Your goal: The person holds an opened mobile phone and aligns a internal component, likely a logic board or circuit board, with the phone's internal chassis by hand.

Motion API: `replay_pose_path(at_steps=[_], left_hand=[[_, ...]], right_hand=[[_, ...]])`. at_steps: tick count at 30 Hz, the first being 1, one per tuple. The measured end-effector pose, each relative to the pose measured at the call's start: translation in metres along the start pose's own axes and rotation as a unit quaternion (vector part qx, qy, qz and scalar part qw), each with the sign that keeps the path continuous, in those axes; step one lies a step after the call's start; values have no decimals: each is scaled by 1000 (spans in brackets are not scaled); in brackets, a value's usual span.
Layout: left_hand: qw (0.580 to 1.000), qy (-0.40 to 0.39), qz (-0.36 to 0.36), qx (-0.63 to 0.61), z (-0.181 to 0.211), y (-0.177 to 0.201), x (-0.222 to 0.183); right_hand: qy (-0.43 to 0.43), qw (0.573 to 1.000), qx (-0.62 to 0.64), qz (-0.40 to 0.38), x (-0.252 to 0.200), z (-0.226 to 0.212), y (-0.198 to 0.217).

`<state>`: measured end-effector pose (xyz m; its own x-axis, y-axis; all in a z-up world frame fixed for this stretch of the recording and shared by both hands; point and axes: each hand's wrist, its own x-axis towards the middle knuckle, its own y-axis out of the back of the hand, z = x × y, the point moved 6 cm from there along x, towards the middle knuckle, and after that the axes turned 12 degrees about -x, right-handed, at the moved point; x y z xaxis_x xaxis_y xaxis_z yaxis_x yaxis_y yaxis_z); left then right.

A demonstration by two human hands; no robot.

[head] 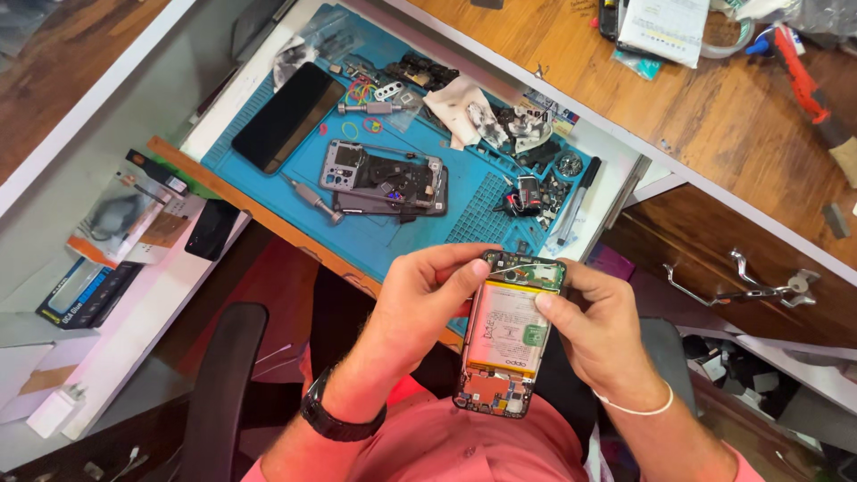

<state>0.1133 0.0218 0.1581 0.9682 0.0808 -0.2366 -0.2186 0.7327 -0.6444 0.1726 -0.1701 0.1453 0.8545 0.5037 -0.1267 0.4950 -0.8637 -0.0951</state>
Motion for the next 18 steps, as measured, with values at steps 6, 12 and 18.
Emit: replay_pose_path(at_steps=[6, 12, 18], left_hand=[[984, -87, 19, 156, 16, -11, -10], [933, -175, 70, 306, 36, -28, -20], [937, -152, 73, 308, 39, -29, -20]], right_hand=[[39, 992, -115, 17, -5, -5, 8], [71, 978, -197, 25, -9, -19, 6], [73, 971, -227, 8, -10, -31, 1]])
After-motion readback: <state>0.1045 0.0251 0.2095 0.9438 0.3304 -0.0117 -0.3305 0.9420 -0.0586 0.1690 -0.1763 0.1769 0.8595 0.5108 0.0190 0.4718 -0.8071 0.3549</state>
